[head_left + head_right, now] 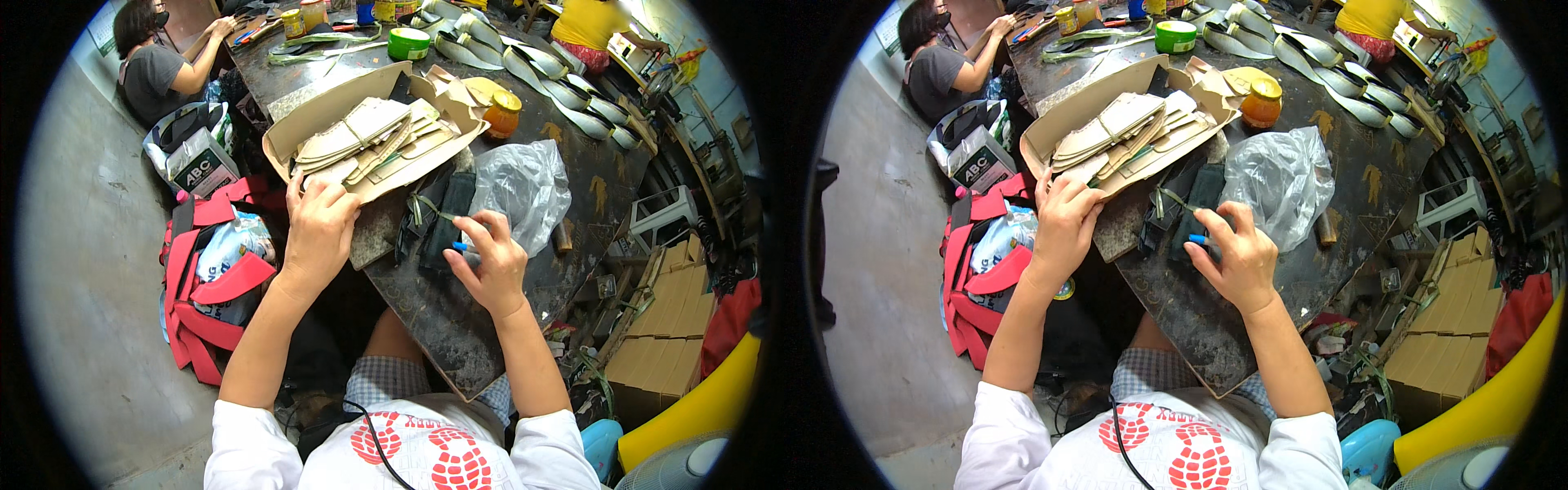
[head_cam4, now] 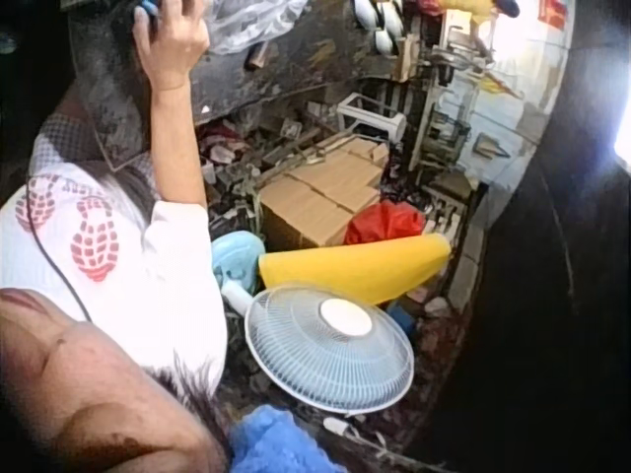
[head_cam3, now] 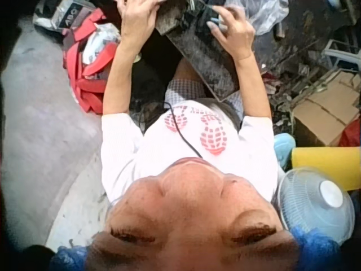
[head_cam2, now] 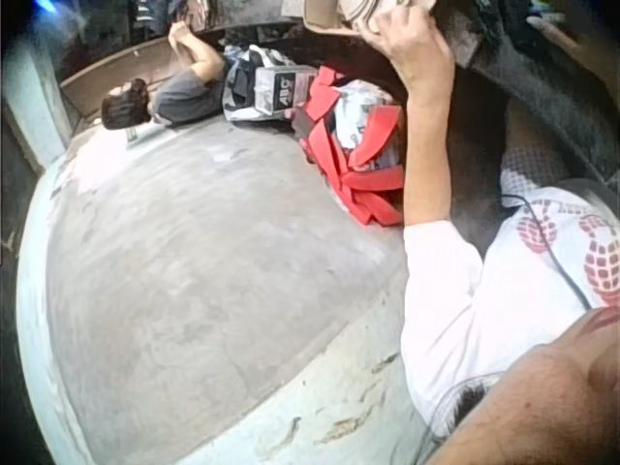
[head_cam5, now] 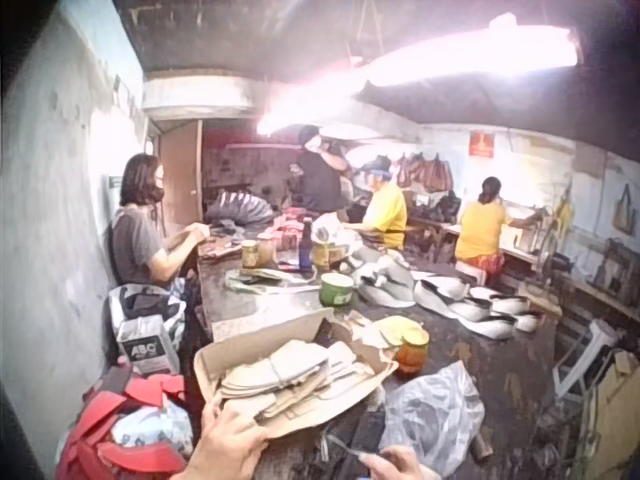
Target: The person unpacks black material strips from a plastic bag and places them on a workbench. They then use a pen and a cardboard template to mark measurements on the strips. The person handles multiple strips and templates during the process.
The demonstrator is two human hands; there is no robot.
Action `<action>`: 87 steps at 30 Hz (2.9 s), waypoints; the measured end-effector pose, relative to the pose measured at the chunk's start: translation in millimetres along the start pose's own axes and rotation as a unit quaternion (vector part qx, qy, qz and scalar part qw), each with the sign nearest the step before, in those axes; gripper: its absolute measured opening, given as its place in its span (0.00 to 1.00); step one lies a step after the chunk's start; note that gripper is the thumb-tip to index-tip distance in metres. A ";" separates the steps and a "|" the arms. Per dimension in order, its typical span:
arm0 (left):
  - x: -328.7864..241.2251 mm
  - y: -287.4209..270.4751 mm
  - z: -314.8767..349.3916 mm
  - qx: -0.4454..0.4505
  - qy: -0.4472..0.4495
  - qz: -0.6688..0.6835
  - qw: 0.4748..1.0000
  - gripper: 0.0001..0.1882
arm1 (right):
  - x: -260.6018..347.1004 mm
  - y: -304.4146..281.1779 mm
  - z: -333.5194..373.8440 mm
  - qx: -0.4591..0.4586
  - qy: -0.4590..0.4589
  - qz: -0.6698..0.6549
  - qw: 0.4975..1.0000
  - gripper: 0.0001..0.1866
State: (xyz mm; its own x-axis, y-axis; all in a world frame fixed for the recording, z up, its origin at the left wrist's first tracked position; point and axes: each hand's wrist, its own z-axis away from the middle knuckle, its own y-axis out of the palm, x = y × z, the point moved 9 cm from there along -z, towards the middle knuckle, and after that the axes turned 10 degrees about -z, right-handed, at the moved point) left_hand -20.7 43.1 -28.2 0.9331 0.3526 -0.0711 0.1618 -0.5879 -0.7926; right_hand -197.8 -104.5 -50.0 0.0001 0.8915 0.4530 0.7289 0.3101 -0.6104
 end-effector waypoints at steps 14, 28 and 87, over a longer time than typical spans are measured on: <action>-1.5 -37.1 23.8 -0.030 -0.041 0.002 0.999 0.14 | -15.5 14.8 4.3 0.073 0.173 -0.014 0.982 0.35; 37.6 -34.4 -19.8 0.085 -0.120 0.073 0.986 0.11 | 38.6 18.1 -74.0 0.117 -0.041 0.009 0.992 0.29; 102.7 46.9 -88.9 0.274 -0.193 0.041 0.941 0.23 | -54.3 92.9 -188.7 0.331 -0.053 0.038 0.941 0.07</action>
State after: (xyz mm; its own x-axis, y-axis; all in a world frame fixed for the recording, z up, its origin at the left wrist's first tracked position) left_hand 111.3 -13.0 -18.9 0.7316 0.6232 -0.2764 -0.1943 -0.1980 -0.9608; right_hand -0.8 -186.4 -8.7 -0.0590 0.9368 0.3447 0.1441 0.3497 -0.9257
